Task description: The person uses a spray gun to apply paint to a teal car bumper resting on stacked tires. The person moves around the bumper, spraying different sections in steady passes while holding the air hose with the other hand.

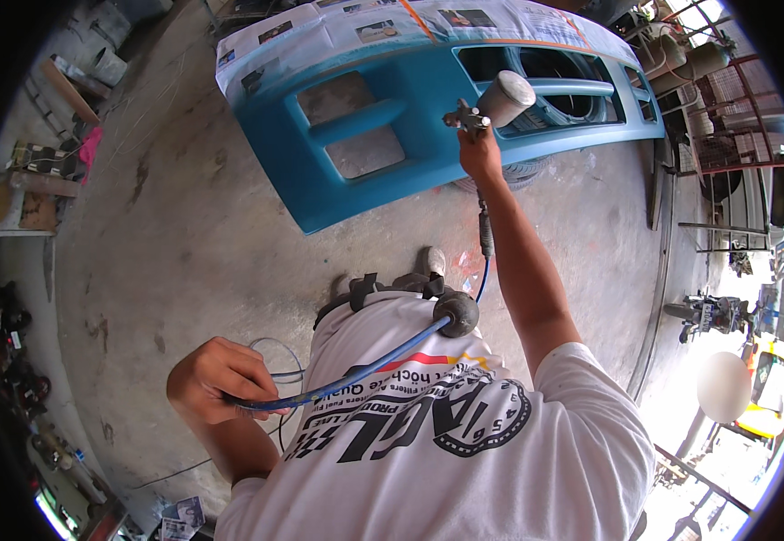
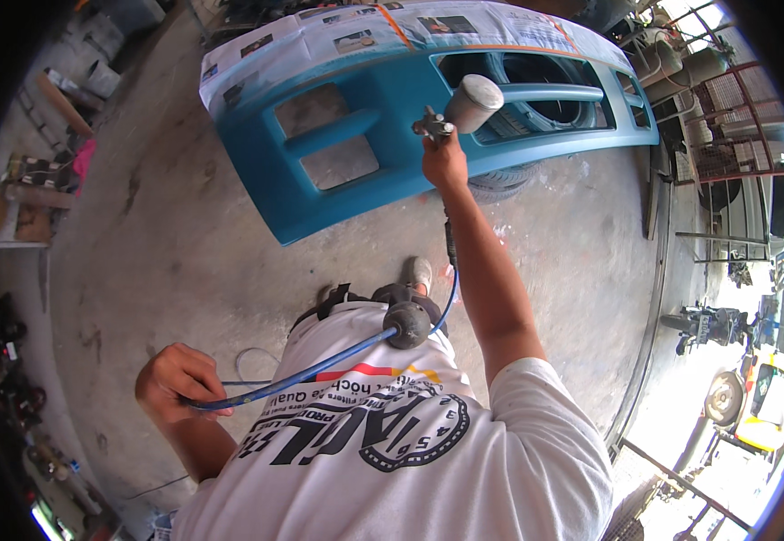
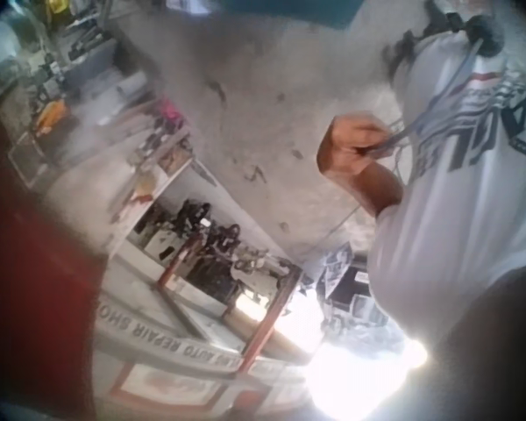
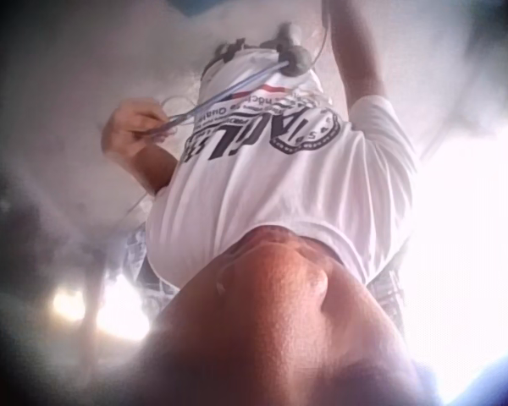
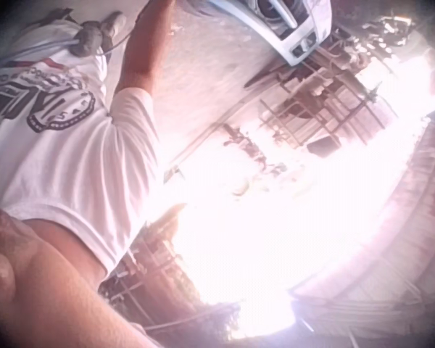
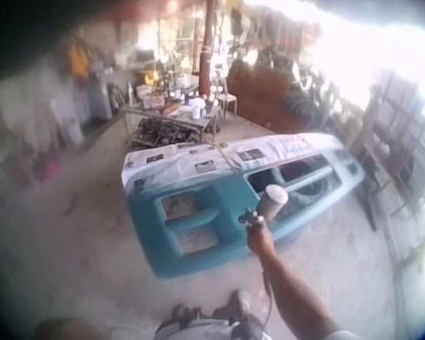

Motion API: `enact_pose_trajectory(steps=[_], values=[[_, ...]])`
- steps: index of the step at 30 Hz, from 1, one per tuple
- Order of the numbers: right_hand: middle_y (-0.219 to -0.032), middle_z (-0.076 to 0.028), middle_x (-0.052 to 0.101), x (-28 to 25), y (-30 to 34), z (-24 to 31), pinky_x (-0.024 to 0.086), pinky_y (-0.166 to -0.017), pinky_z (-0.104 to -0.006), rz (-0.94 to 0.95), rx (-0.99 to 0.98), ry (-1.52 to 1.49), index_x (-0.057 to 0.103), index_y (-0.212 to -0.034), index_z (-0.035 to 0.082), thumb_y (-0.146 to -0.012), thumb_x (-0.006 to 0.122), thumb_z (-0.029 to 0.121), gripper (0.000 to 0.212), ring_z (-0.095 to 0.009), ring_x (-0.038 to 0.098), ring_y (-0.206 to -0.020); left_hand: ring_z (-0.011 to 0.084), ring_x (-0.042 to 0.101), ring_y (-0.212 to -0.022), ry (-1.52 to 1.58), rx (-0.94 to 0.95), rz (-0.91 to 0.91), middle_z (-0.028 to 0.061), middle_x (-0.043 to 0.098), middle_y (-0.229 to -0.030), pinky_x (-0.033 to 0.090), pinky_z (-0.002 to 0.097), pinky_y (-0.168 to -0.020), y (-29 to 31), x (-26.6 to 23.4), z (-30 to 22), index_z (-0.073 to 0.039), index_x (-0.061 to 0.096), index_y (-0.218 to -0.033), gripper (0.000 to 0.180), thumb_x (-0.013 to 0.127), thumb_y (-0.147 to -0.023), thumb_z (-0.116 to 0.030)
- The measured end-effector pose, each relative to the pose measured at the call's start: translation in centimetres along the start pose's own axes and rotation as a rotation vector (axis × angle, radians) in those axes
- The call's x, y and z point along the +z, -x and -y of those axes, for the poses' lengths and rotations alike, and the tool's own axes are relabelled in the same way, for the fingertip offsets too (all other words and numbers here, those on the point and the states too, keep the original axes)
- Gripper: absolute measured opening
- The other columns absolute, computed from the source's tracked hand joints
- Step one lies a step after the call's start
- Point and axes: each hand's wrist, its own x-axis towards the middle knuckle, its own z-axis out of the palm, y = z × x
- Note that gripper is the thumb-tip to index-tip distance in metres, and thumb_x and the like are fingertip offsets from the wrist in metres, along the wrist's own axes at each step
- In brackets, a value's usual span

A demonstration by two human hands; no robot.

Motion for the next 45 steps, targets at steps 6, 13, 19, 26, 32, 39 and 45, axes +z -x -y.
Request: enact_pose_trajectory(steps=[6, 13, 19, 26, 32, 39, 45], values=[[-0.117, -0.027, 0.068, 5.2, 5.5, 3.7, 0.049, -0.092, -0.0558, 0.130, 0.047, -0.006, 0.050, -0.132, 0.011, -0.095, 0.063, 0.032, 0.045, -0.050, 0.061, -0.110, 0.0184, 0.068, -0.068, 0.035, -0.037, 0.024, 0.0080, 0.075, -0.087, 0.050, 0.0283, -0.057, 3.4, -1.2, 0.2, -0.004, 0.080, -0.103, 0.031, 0.086, -0.072, 0.000], [-0.122, -0.026, 0.067, 0.7, 3.1, -0.2, 0.049, -0.096, -0.0536, 0.049, 0.091, 0.071, 0.052, -0.136, 0.012, -0.094, 0.063, 0.032, 0.048, -0.048, 0.060, -0.116, 0.0182, 0.068, -0.068, 0.028, -0.036, 0.048, 0.0082, 0.075, -0.086, 0.050, 0.0281, -0.057, 4.0, -1.6, 0.3, -0.004, 0.080, -0.101, 0.031, 0.087, -0.071, 0.001], [-0.124, -0.025, 0.066, -7.7, -3.3, -5.4, 0.047, -0.099, -0.0534, -0.052, 0.199, 0.125, 0.054, -0.134, 0.013, -0.091, 0.065, 0.032, 0.049, -0.048, 0.058, -0.119, 0.0203, 0.069, -0.069, 0.047, -0.019, 0.077, 0.0103, 0.075, -0.087, 0.051, 0.0293, -0.058, 0.9, -1.2, 0.3, -0.003, 0.080, -0.099, 0.028, 0.086, -0.072, 0.001], [-0.093, -0.018, 0.072, -15.7, -8.5, -7.1, 0.057, -0.058, -0.0434, -0.142, 0.288, 0.170, 0.055, -0.127, 0.007, -0.094, 0.062, 0.033, 0.043, -0.032, 0.071, -0.069, 0.0230, 0.070, -0.071, 0.008, -0.059, 0.067, 0.0122, 0.075, -0.088, 0.051, 0.0305, -0.058, -3.1, 0.0, 0.0, -0.002, 0.080, -0.097, 0.025, 0.087, -0.073, -0.002], [-0.131, -0.024, 0.064, -17.3, -8.7, -8.3, 0.043, -0.106, -0.0537, -0.113, 0.371, 0.467, 0.033, -0.150, 0.017, -0.098, 0.054, 0.041, 0.061, -0.044, 0.056, -0.129, 0.0224, 0.070, -0.071, 0.005, -0.085, 0.121, 0.0117, 0.075, -0.088, 0.051, 0.0303, -0.057, -4.7, 0.4, 0.0, -0.002, 0.080, -0.098, 0.026, 0.088, -0.073, -0.004], [-0.109, -0.019, 0.071, -11.6, -0.4, -1.3, 0.055, -0.056, -0.0402, 0.145, 0.247, 0.099, 0.050, -0.142, 0.012, -0.099, 0.060, 0.031, 0.048, -0.030, 0.071, -0.070, 0.0218, 0.069, -0.071, 0.046, -0.107, 0.152, 0.0111, 0.075, -0.088, 0.050, 0.0304, -0.058, -1.0, 0.2, 0.2, -0.003, 0.080, -0.100, 0.027, 0.087, -0.074, -0.004], [-0.122, -0.020, 0.068, -3.8, 6.4, 1.7, 0.052, -0.089, -0.0414, 0.189, 0.113, -0.044, 0.052, -0.142, 0.010, -0.099, 0.061, 0.024, 0.046, -0.036, 0.066, -0.109, 0.0215, 0.069, -0.073, 0.092, -0.134, 0.164, 0.0109, 0.075, -0.090, 0.050, 0.0310, -0.059, 3.3, 0.1, 0.2, -0.004, 0.080, -0.103, 0.029, 0.087, -0.075, -0.004]])
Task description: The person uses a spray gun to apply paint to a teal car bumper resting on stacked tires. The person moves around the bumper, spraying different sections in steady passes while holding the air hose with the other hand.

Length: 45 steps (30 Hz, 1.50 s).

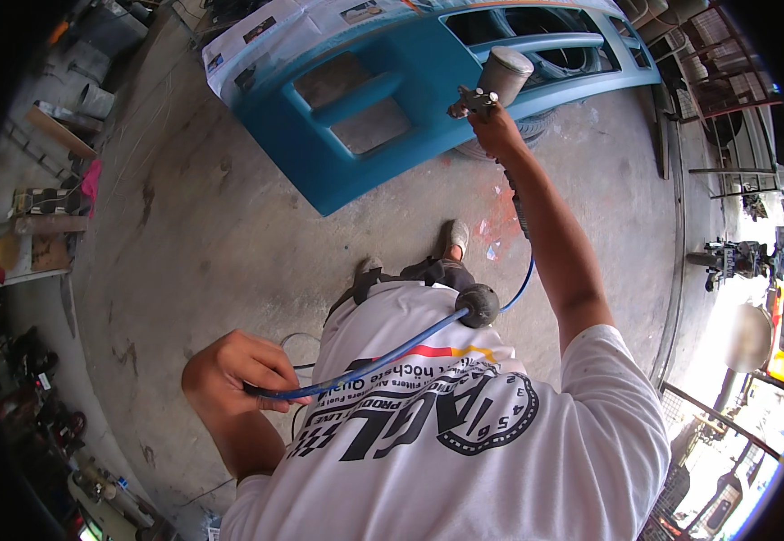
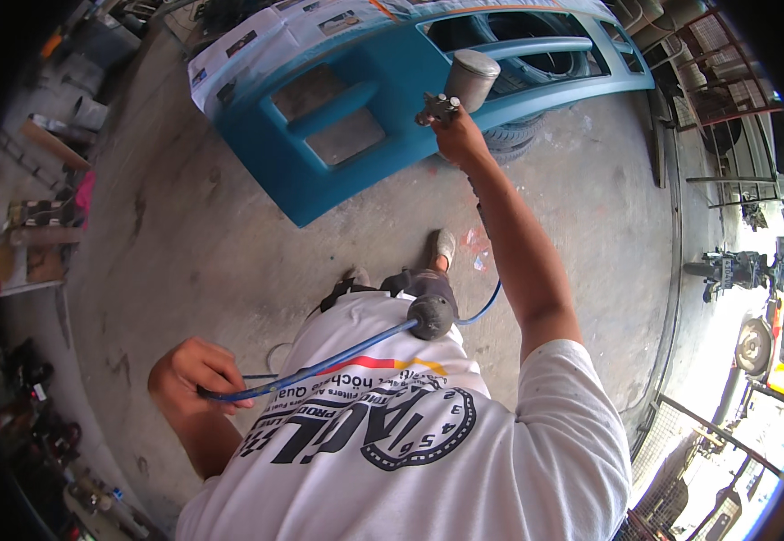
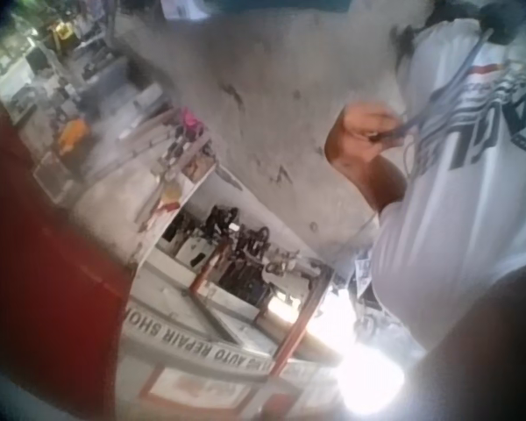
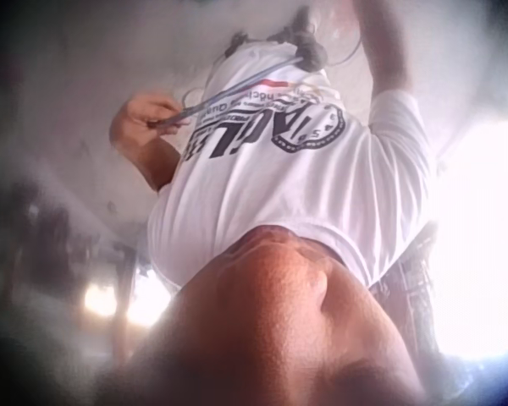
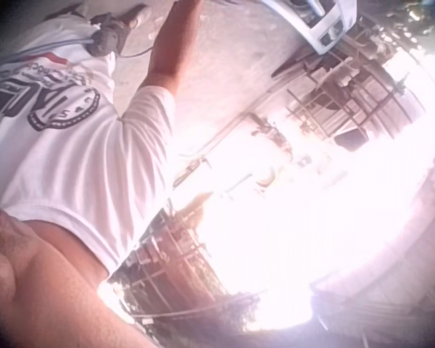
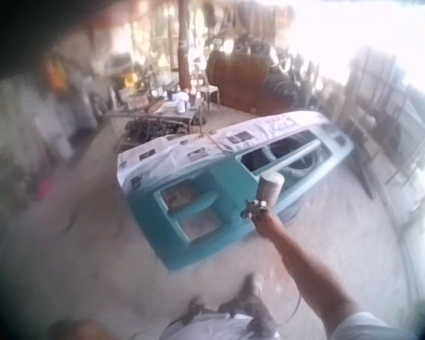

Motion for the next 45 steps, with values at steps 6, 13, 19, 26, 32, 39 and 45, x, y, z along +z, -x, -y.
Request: enact_pose_trajectory(steps=[6, 13, 19, 26, 32, 39, 45], values=[[-0.127, -0.024, 0.065, 9.4, 5.3, 2.5, 0.048, -0.099, -0.0479, 0.049, -0.066, -0.031, 0.052, -0.137, 0.010, -0.095, 0.063, 0.028, 0.047, -0.044, 0.059, -0.121, 0.0200, 0.068, -0.069, -0.007, 0.040, -0.031, 0.0112, 0.076, -0.089, 0.049, 0.0298, -0.057, 3.2, 1.5, 0.9, -0.004, 0.080, -0.101, 0.030, 0.086, -0.072, 0.001], [-0.116, -0.021, 0.070, 12.5, 11.1, 4.5, 0.050, -0.093, -0.0500, 0.373, 0.102, -0.135, 0.056, -0.128, 0.011, -0.093, 0.065, 0.027, 0.039, -0.044, 0.064, -0.111, 0.0213, 0.070, -0.074, -0.005, 0.027, -0.033, 0.0113, 0.076, -0.092, 0.051, 0.0300, -0.062, 4.1, 2.5, 1.2, -0.004, 0.079, -0.105, 0.033, 0.088, -0.073, -0.004], [-0.115, -0.027, 0.068, 9.5, 10.5, -2.5, 0.049, -0.090, -0.0546, -0.007, -0.047, 0.008, 0.055, -0.130, 0.010, -0.095, 0.063, 0.032, 0.042, -0.048, 0.062, -0.110, 0.0215, 0.071, -0.076, 0.012, 0.023, 0.007, 0.0119, 0.076, -0.092, 0.053, 0.0293, -0.064, 2.0, 2.4, 1.4, -0.003, 0.079, -0.104, 0.032, 0.088, -0.073, -0.003], [-0.106, -0.026, 0.071, -2.4, 3.7, -12.3, 0.051, -0.087, -0.0500, -0.249, -0.003, -0.002, 0.059, -0.127, 0.006, -0.094, 0.066, 0.028, 0.040, -0.046, 0.066, -0.103, 0.0216, 0.071, -0.076, 0.061, 0.045, 0.090, 0.0119, 0.075, -0.091, 0.053, 0.0291, -0.064, -5.3, 2.1, 0.9, -0.002, 0.080, -0.099, 0.026, 0.087, -0.074, -0.001], [-0.106, -0.023, 0.072, -12.9, -1.9, -19.0, 0.052, -0.086, -0.0473, -0.370, 0.122, -0.026, 0.062, -0.122, 0.004, -0.093, 0.066, 0.028, 0.038, -0.042, 0.068, -0.100, 0.0211, 0.072, -0.076, 0.084, -0.035, 0.031, 0.0115, 0.075, -0.089, 0.052, 0.0280, -0.063, -11.0, 4.4, 1.0, -0.001, 0.080, -0.099, 0.024, 0.085, -0.075, -0.002], [-0.114, -0.025, 0.070, -15.0, -2.5, -20.5, 0.049, -0.090, -0.0562, -0.634, 0.198, 0.127, 0.052, -0.136, 0.013, -0.096, 0.061, 0.033, 0.046, -0.049, 0.064, -0.107, 0.0211, 0.070, -0.077, 0.171, -0.178, -0.002, 0.0121, 0.075, -0.091, 0.052, 0.0292, -0.066, -16.3, 8.2, 0.7, -0.001, 0.079, -0.104, 0.029, 0.083, -0.076, 0.002], [-0.109, -0.026, 0.070, -5.7, 4.9, -20.9, 0.050, -0.081, -0.0563, -0.441, -0.012, -0.060, 0.046, -0.144, 0.016, -0.097, 0.062, 0.030, 0.052, -0.051, 0.064, -0.100, 0.0202, 0.070, -0.083, 0.282, -0.265, 0.074, 0.0115, 0.075, -0.094, 0.052, 0.0278, -0.070, -15.1, 9.4, 2.2, 0.000, 0.078, -0.106, 0.029, 0.082, -0.077, 0.002]])
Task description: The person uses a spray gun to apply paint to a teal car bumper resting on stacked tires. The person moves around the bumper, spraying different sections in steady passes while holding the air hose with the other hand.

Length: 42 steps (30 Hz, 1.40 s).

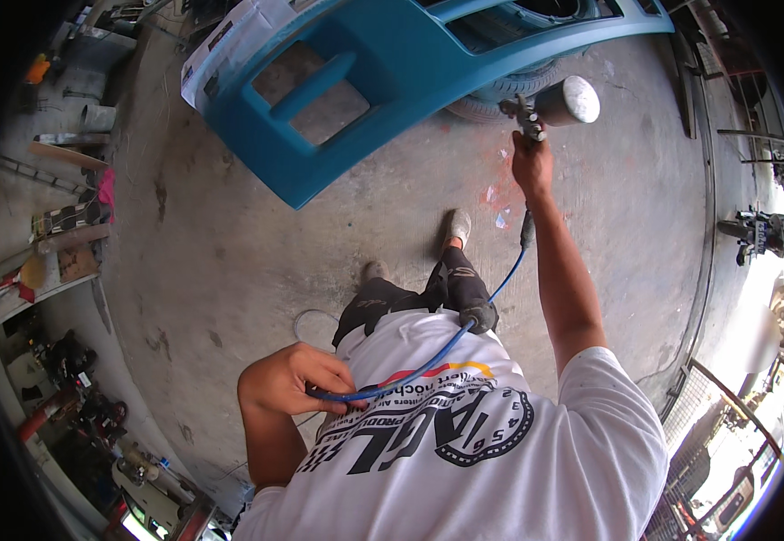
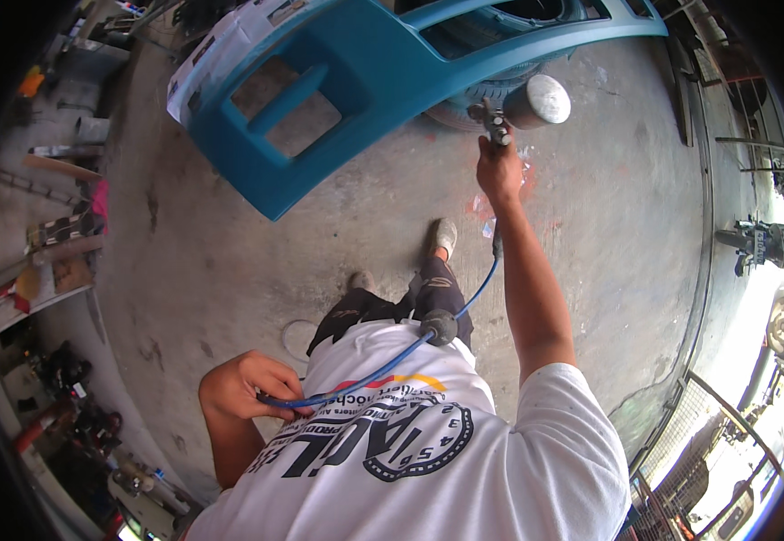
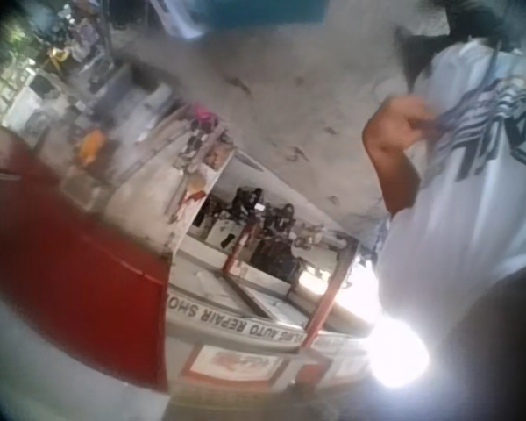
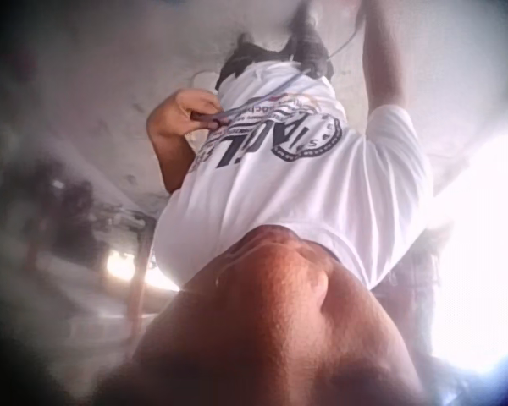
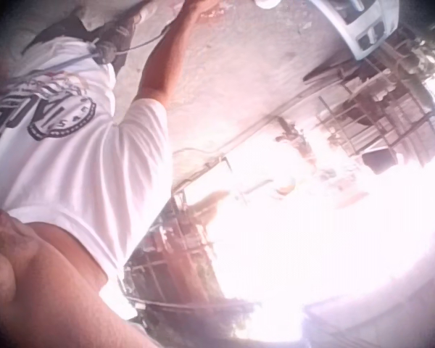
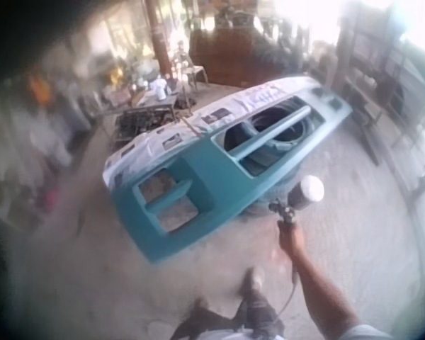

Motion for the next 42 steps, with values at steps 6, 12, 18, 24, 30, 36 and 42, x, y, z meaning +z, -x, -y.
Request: enact_pose_trajectory(steps=[6, 12, 18, 24, 30, 36, 42], values=[[-0.099, -0.025, 0.070, 6.1, 13.3, 7.4, 0.050, -0.075, -0.0551, 0.228, 0.064, -0.100, 0.045, -0.144, 0.024, -0.098, 0.062, 0.027, 0.050, -0.050, 0.065, -0.094, 0.0172, 0.070, -0.081, -0.061, 0.021, 0.063, 0.0109, 0.075, -0.095, 0.051, 0.0260, -0.067, 4.7, -0.6, 2.5, 0.000, 0.078, -0.107, 0.028, 0.081, -0.079, 0.002], [-0.105, -0.023, 0.070, 12.4, 23.3, 13.0, 0.050, -0.079, -0.0562, 0.435, 0.047, -0.167, 0.045, -0.144, 0.026, -0.098, 0.061, 0.025, 0.049, -0.048, 0.064, -0.099, 0.0224, 0.072, -0.090, -0.092, -0.135, 0.085, 0.0152, 0.075, -0.098, 0.055, 0.0293, -0.077, 12.4, -0.4, 5.0, 0.002, 0.078, -0.104, 0.024, 0.082, -0.080, 0.003], [-0.106, -0.022, 0.070, 16.5, 29.7, 14.5, 0.050, -0.082, -0.0551, 0.654, -0.020, -0.208, 0.043, -0.144, 0.027, -0.098, 0.061, 0.025, 0.050, -0.047, 0.064, -0.099, 0.0217, 0.073, -0.089, -0.082, -0.172, 0.084, 0.0156, 0.075, -0.098, 0.055, 0.0279, -0.076, 15.2, 0.2, 5.9, 0.003, 0.078, -0.105, 0.023, 0.081, -0.082, 0.003], [-0.102, -0.021, 0.071, 16.8, 28.3, 9.0, 0.050, -0.080, -0.0546, 0.523, 0.036, -0.173, 0.046, -0.143, 0.025, -0.097, 0.063, 0.027, 0.049, -0.047, 0.065, -0.097, 0.0164, 0.070, -0.082, -0.127, -0.227, 0.037, 0.0108, 0.075, -0.092, 0.051, 0.0265, -0.072, 13.5, 0.4, 5.3, 0.000, 0.078, -0.105, 0.022, 0.080, -0.083, -0.002], [-0.100, -0.023, 0.071, 11.6, 21.6, 3.3, 0.052, -0.080, -0.0511, 0.262, 0.123, -0.293, 0.051, -0.138, 0.020, -0.096, 0.065, 0.028, 0.046, -0.046, 0.066, -0.098, 0.0160, 0.069, -0.081, -0.124, -0.251, 0.100, 0.0108, 0.074, -0.091, 0.050, 0.0261, -0.071, 7.6, 0.3, 4.0, 0.000, 0.078, -0.106, 0.023, 0.080, -0.083, -0.003], [-0.101, -0.022, 0.071, 4.9, 12.5, -2.0, 0.053, -0.079, -0.0477, 0.077, 0.123, -0.339, 0.054, -0.138, 0.019, -0.095, 0.066, 0.024, 0.044, -0.046, 0.067, -0.096, 0.0154, 0.067, -0.076, -0.236, -0.173, 0.013, 0.0107, 0.073, -0.089, 0.049, 0.0268, -0.068, -2.4, 0.7, 1.2, 0.000, 0.078, -0.105, 0.022, 0.080, -0.083, -0.003], [-0.102, -0.023, 0.071, -3.0, 2.5, -6.1, 0.053, -0.080, -0.0475, 0.025, 0.119, -0.269, 0.055, -0.137, 0.018, -0.094, 0.067, 0.026, 0.045, -0.046, 0.066, -0.098, 0.0139, 0.066, -0.076, -0.210, -0.066, 0.012, 0.0108, 0.073, -0.090, 0.048, 0.0261, -0.065, -14.3, 2.0, -3.1, 0.000, 0.079, -0.104, 0.022, 0.080, -0.082, 0.000]])
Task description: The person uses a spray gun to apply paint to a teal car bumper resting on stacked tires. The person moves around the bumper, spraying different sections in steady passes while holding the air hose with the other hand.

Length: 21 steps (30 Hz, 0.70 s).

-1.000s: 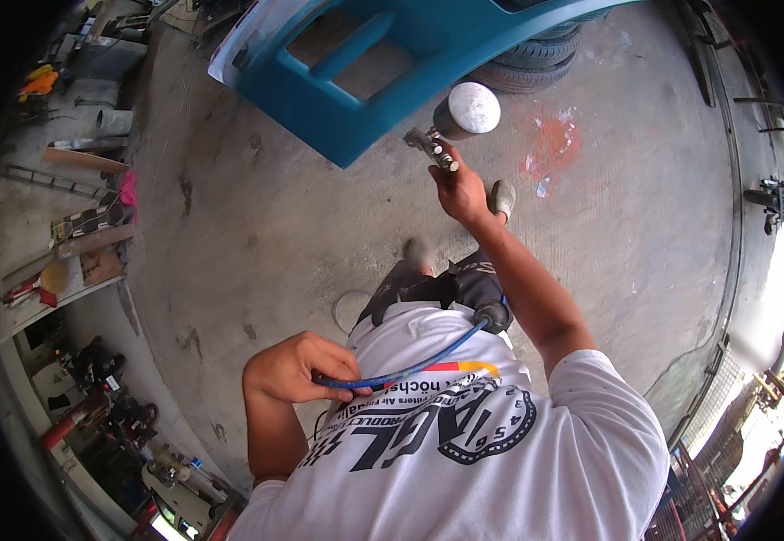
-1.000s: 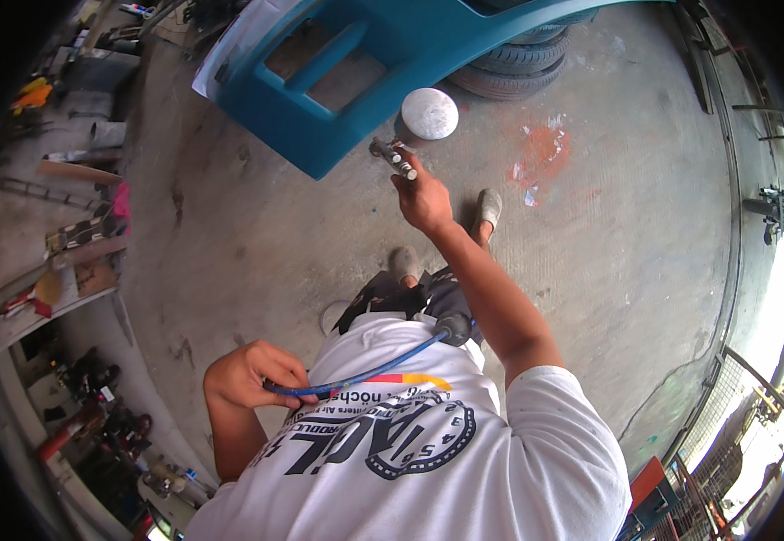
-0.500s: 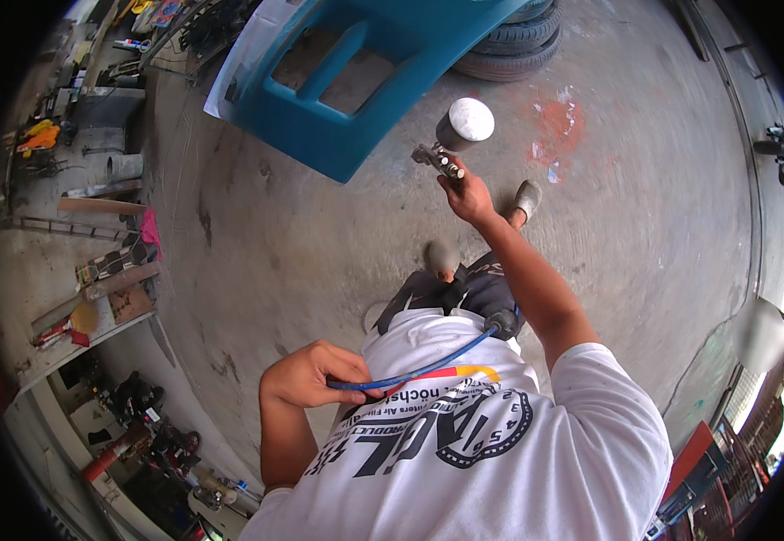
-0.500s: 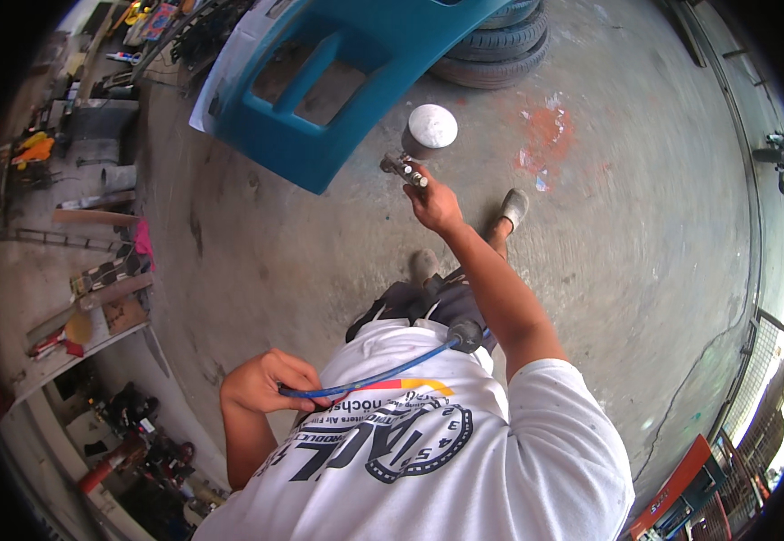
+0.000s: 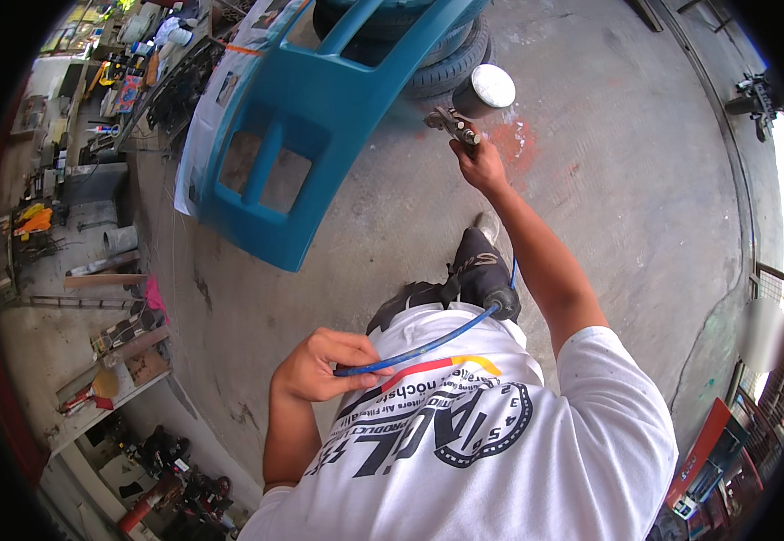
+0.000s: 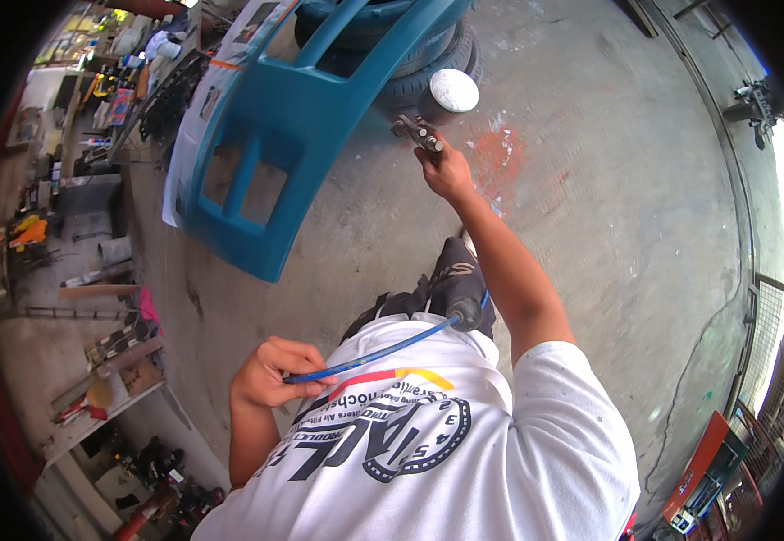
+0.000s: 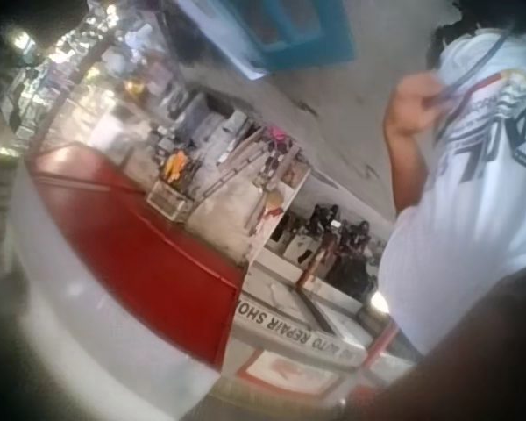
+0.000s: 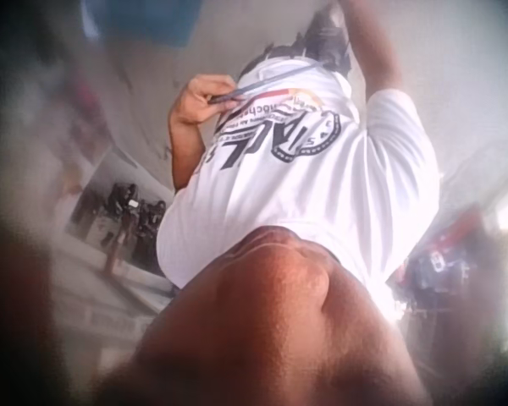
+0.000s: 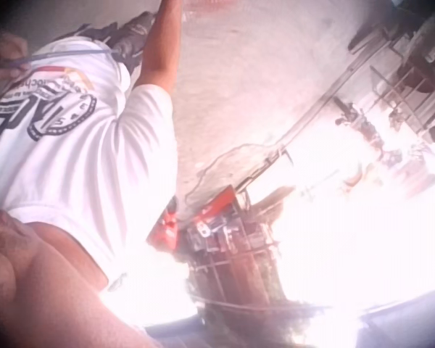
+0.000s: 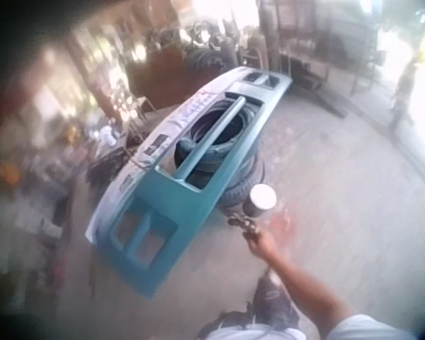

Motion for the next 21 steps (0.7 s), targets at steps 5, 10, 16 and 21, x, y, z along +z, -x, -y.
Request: enact_pose_trajectory(steps=[5, 10, 16, 21], values=[[-0.103, -0.024, 0.071, -6.4, -8.9, -1.7, 0.052, -0.081, -0.0501, -0.041, -0.008, 0.050, 0.056, -0.137, 0.017, -0.094, 0.067, 0.028, 0.046, -0.047, 0.065, -0.100, 0.0142, 0.069, -0.078, -0.053, 0.012, 0.083, 0.0130, 0.074, -0.092, 0.050, 0.0246, -0.066, -9.1, -0.4, -4.9, 0.001, 0.079, -0.104, 0.024, 0.081, -0.080, 0.004], [-0.104, -0.025, 0.071, -11.0, -17.4, -4.4, 0.052, -0.081, -0.0509, -0.063, -0.027, 0.054, 0.056, -0.137, 0.015, -0.095, 0.066, 0.029, 0.046, -0.047, 0.065, -0.101, 0.0168, 0.072, -0.083, 0.031, 0.042, 0.095, 0.0150, 0.074, -0.094, 0.053, 0.0239, -0.070, -15.3, -0.6, -6.1, 0.002, 0.079, -0.104, 0.025, 0.081, -0.079, 0.006], [-0.100, -0.022, 0.072, -16.2, -28.2, -6.5, 0.053, -0.080, -0.0455, -0.206, -0.085, -0.035, 0.056, -0.139, 0.015, -0.094, 0.068, 0.026, 0.048, -0.044, 0.068, -0.096, 0.0166, 0.071, -0.082, -0.002, -0.017, 0.122, 0.0137, 0.074, -0.093, 0.052, 0.0246, -0.069, -24.3, -4.4, -7.8, 0.002, 0.079, -0.103, 0.026, 0.082, -0.077, 0.006], [-0.097, -0.022, 0.072, -21.6, -36.6, -7.4, 0.053, -0.078, -0.0462, -0.262, -0.008, 0.082, 0.056, -0.140, 0.015, -0.093, 0.068, 0.024, 0.049, -0.044, 0.069, -0.092, 0.0114, 0.064, -0.073, 0.002, 0.087, 0.119, 0.0083, 0.073, -0.089, 0.045, 0.0248, -0.061, -34.6, -8.5, -10.1, -0.002, 0.079, -0.105, 0.023, 0.081, -0.083, -0.003]])
